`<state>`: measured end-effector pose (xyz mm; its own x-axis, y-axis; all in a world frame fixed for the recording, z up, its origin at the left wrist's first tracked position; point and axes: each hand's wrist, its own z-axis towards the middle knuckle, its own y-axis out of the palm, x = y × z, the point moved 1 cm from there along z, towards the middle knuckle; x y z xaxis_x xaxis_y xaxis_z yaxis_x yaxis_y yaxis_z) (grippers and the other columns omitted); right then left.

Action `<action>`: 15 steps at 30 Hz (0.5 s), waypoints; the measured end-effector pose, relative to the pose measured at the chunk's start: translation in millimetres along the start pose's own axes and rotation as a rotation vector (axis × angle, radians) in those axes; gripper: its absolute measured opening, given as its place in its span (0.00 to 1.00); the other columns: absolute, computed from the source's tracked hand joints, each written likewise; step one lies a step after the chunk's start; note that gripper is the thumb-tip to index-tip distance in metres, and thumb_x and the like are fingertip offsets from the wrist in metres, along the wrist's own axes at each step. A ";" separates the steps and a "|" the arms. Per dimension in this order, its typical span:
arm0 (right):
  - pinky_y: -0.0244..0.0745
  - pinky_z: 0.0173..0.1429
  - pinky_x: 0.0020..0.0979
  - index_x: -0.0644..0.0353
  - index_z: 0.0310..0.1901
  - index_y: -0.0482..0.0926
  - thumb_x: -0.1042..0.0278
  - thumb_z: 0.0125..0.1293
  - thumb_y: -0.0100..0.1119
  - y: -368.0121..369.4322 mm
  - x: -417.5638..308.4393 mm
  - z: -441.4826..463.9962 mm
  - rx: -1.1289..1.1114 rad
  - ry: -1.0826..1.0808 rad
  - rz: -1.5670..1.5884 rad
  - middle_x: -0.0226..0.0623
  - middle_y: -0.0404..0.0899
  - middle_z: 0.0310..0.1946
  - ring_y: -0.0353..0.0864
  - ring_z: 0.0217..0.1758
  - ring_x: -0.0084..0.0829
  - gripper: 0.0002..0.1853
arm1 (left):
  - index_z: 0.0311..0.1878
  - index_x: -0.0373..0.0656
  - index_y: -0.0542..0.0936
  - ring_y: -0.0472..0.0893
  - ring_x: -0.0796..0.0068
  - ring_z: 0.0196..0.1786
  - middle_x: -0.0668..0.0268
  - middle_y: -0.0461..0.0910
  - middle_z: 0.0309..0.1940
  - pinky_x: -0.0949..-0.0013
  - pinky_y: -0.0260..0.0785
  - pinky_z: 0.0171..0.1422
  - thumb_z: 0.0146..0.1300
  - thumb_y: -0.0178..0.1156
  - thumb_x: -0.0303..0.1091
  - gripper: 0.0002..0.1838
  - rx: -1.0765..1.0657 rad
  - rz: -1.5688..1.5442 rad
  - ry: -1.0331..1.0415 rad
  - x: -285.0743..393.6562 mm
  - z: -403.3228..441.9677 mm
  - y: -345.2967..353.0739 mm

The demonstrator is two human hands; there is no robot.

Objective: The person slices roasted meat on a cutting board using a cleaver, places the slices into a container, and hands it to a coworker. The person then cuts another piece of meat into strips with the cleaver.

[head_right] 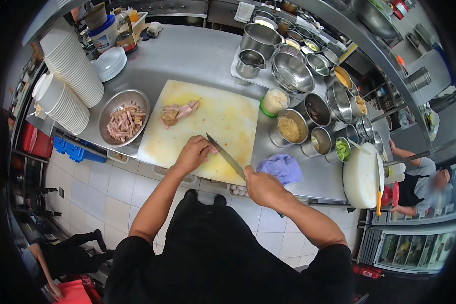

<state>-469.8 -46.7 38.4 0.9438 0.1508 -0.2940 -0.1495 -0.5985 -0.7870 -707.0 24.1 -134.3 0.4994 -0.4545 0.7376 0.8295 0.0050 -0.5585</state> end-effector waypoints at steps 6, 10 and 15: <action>0.77 0.48 0.60 0.73 0.52 0.66 0.76 0.69 0.49 -12.3 -1.1 16.4 -0.117 -0.047 -0.084 0.71 0.82 0.36 0.84 0.42 0.69 0.13 | 0.38 0.41 0.85 0.79 0.51 0.48 0.57 0.81 0.39 0.56 0.73 0.55 0.63 0.65 0.23 0.03 -0.012 -0.043 -0.006 2.9 -1.3 -2.5; 0.77 0.49 0.59 0.75 0.52 0.66 0.78 0.68 0.49 -26.4 -16.7 18.8 -0.185 -0.039 -0.128 0.72 0.82 0.36 0.84 0.42 0.68 0.14 | 0.38 0.41 0.85 0.79 0.52 0.47 0.58 0.81 0.38 0.56 0.73 0.55 0.62 0.65 0.22 0.03 0.014 -0.067 -0.013 -3.1 -2.1 0.5; 0.75 0.48 0.61 0.75 0.51 0.65 0.76 0.70 0.48 28.4 5.5 35.2 -0.063 -0.019 -0.026 0.72 0.82 0.35 0.84 0.41 0.70 0.12 | 0.39 0.41 0.85 0.79 0.53 0.45 0.58 0.81 0.38 0.57 0.74 0.52 0.63 0.65 0.23 0.03 0.018 -0.022 -0.016 0.4 -2.8 -1.3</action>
<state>-479.2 -35.3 -4.6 0.9414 0.1813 -0.2843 -0.1055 -0.6424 -0.7591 -708.6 21.4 -134.3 0.4844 -0.4405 0.7558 0.8448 0.0112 -0.5349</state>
